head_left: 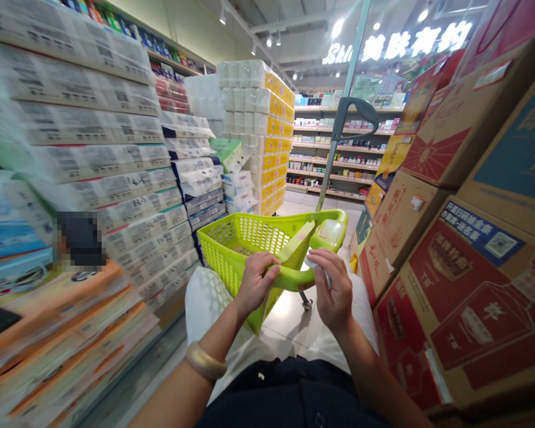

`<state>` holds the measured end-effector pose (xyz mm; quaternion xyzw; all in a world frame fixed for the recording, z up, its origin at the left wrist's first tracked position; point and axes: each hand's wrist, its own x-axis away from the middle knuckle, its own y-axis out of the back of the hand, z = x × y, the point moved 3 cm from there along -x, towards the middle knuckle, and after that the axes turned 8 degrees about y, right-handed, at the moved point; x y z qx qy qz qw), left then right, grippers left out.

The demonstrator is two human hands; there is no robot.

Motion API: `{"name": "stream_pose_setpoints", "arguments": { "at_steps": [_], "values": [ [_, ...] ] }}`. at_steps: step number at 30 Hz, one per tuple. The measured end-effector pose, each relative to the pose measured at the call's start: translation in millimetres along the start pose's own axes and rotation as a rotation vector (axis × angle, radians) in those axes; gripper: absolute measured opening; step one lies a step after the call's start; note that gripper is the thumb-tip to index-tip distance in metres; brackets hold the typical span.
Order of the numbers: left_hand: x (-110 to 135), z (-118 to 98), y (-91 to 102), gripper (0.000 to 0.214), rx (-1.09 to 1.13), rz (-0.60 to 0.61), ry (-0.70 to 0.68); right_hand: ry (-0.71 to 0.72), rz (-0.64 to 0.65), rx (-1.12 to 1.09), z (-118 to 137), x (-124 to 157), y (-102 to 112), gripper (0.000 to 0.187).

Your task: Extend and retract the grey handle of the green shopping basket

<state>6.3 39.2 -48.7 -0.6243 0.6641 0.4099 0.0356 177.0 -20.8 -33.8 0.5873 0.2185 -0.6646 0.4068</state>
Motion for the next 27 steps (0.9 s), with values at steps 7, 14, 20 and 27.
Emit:
{"name": "stream_pose_setpoints", "arguments": {
  "at_steps": [7,14,20,27],
  "values": [
    [-3.9,6.3,7.4,0.050,0.078,0.013,0.034,0.084,0.120,-0.041,12.6,1.1,-7.1,0.028],
    [-8.8,16.6,15.7,0.049,0.181,0.014,0.066,0.034,0.131,-0.011,-2.6,-9.2,-5.8,0.027],
    [-13.2,23.4,24.6,0.045,0.232,-0.027,0.201,0.108,0.233,-0.046,9.7,-9.9,-16.1,0.028],
    [-30.0,42.3,37.9,0.050,0.271,0.077,0.322,0.127,0.293,0.065,-6.0,-22.4,-21.6,0.029]
  ]
}}
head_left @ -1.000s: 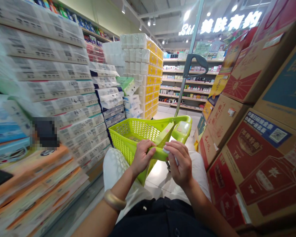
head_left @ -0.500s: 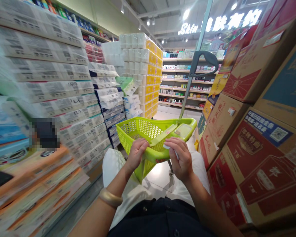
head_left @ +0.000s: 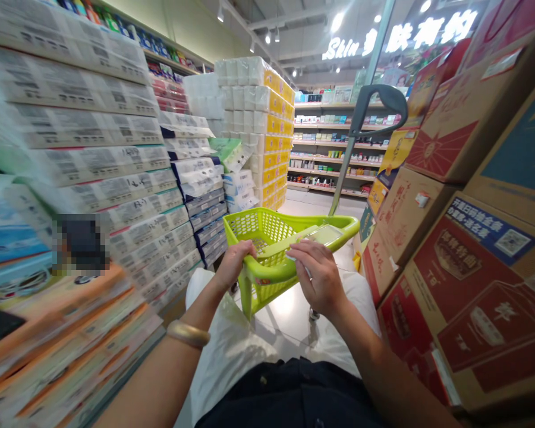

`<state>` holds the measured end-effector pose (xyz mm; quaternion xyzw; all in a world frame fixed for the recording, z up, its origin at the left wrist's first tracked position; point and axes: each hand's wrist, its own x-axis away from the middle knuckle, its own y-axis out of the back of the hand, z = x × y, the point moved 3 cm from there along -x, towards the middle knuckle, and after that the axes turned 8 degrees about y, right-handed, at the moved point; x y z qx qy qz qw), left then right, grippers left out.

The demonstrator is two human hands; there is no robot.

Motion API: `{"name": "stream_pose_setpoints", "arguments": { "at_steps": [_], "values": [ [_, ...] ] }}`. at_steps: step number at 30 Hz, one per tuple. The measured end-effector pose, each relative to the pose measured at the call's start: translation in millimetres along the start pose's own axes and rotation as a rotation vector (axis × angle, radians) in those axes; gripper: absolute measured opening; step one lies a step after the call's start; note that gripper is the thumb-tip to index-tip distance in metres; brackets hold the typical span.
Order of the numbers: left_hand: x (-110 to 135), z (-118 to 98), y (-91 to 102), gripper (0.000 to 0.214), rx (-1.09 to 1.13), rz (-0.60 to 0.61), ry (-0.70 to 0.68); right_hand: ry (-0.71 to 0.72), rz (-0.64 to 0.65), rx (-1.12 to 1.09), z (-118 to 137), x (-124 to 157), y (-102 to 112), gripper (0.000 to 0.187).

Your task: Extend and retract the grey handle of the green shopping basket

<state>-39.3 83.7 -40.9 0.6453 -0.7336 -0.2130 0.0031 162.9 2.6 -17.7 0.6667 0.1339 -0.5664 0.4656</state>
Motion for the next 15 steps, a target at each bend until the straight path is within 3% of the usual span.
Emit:
{"name": "stream_pose_setpoints", "arguments": {
  "at_steps": [2,6,9,11,15],
  "values": [
    [-6.4,-3.2,4.6,0.049,-0.052,0.043,-0.045,-0.027,0.022,0.039,-10.1,-3.4,0.4,0.028],
    [-10.1,-26.5,9.0,0.041,-0.231,-0.066,-0.121,-0.064,0.070,0.066,-18.9,-11.4,-6.0,0.029],
    [-3.6,-59.1,-2.8,0.036,-0.411,-0.038,-0.197,-0.056,0.113,0.055,-18.2,-20.3,-15.8,0.030],
    [1.4,-78.3,-17.1,0.035,-0.607,0.068,-0.213,-0.062,0.137,0.046,-22.5,-26.1,-20.2,0.029],
    [1.6,-90.1,-39.5,0.045,-1.012,0.141,-0.147,-0.124,0.129,0.056,-54.3,-31.4,-17.4,0.028]
  ]
}}
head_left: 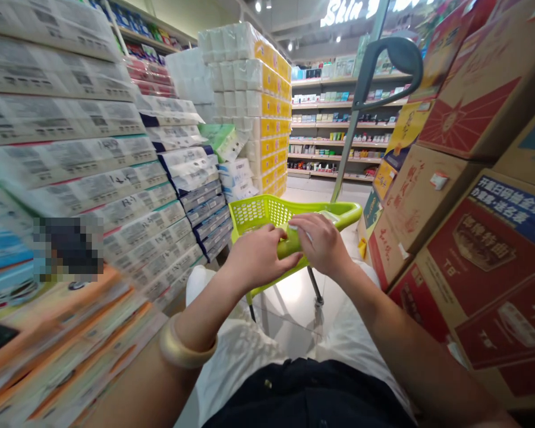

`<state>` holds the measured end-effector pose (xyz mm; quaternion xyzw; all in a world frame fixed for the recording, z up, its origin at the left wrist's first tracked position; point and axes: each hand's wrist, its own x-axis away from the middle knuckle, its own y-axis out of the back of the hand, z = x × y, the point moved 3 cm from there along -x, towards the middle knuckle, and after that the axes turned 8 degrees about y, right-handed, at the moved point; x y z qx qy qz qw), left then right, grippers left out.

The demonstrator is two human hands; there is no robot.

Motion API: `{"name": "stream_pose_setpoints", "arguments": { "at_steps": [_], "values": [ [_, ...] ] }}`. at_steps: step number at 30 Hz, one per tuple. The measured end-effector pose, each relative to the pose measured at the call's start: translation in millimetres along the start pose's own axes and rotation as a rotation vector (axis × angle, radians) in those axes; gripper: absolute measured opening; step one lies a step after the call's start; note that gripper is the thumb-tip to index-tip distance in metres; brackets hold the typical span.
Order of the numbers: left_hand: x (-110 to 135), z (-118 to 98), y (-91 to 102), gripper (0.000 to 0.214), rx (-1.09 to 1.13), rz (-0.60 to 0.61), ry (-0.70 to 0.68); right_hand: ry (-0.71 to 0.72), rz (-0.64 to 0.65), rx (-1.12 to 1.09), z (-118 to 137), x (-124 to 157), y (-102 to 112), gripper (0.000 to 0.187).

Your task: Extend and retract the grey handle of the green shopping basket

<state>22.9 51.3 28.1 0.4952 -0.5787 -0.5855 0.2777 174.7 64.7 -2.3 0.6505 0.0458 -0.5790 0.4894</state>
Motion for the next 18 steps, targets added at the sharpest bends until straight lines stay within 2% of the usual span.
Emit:
{"name": "stream_pose_setpoints", "arguments": {
  "at_steps": [3,5,7,11,13,18],
  "values": [
    [-9.7,0.7,-13.5,0.048,-0.196,0.063,0.057,-0.078,-0.048,0.038,-30.4,-1.6,4.6,0.027],
    [-17.6,5.1,-21.3,0.045,-0.278,0.059,0.076,-0.117,-0.075,0.058,-40.3,-2.9,4.0,0.027],
    [-26.1,9.4,-26.1,0.042,-0.314,0.033,0.065,-0.102,-0.060,0.046,-37.3,-6.9,-2.3,0.027],
    [-42.8,18.0,-30.0,0.042,-0.303,0.011,0.040,0.008,0.078,-0.013,-18.3,-22.4,-24.8,0.025],
    [-50.4,23.5,-30.7,0.042,-0.277,0.014,0.053,0.011,0.112,-0.009,-21.8,-29.9,-31.8,0.025],
    [-67.2,39.8,-34.1,0.039,-0.291,0.009,0.095,-0.107,0.068,0.049,-65.1,-37.8,-33.2,0.027]
  ]
}}
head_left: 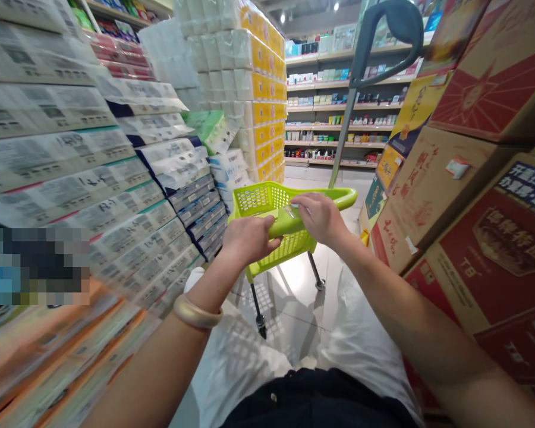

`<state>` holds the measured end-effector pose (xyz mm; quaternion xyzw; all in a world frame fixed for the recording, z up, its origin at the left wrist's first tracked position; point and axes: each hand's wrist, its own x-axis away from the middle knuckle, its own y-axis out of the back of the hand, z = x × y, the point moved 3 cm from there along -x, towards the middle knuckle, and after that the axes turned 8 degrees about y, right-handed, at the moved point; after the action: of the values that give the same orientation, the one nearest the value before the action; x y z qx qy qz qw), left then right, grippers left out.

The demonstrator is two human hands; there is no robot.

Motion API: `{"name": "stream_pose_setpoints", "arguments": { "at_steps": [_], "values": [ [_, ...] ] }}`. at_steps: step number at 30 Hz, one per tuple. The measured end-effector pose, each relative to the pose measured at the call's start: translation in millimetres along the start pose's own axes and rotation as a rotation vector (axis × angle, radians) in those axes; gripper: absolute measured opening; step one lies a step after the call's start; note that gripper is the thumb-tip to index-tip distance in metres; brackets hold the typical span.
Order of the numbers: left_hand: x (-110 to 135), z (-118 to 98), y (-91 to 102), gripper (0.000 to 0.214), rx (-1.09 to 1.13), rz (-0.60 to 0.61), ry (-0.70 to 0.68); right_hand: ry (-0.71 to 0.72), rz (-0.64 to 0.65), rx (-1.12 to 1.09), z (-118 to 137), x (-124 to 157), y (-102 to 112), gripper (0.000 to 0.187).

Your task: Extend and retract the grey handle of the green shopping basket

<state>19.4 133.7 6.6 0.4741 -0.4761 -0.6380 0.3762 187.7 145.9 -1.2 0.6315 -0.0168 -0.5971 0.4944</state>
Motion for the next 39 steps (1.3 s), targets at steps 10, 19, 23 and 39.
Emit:
{"name": "stream_pose_setpoints", "arguments": {
  "at_steps": [10,19,23,39],
  "values": [
    [-32.4,16.4,-16.7,0.040,-0.013,-0.042,0.048,0.074,0.034,-0.051,4.0,-17.1,-21.5,0.025],
    [-52.2,18.6,-21.1,0.036,-0.003,-0.018,0.111,0.003,-0.027,-0.047,-16.0,-24.8,-34.5,0.025],
    [-56.9,20.1,-23.3,0.035,-0.012,-0.025,0.126,0.043,-0.001,-0.091,-18.4,-25.9,-32.8,0.027],
    [-56.1,16.2,-20.4,0.019,0.160,-0.008,0.113,0.082,0.012,-0.116,-19.3,-37.5,-34.9,0.030]
  ]
}}
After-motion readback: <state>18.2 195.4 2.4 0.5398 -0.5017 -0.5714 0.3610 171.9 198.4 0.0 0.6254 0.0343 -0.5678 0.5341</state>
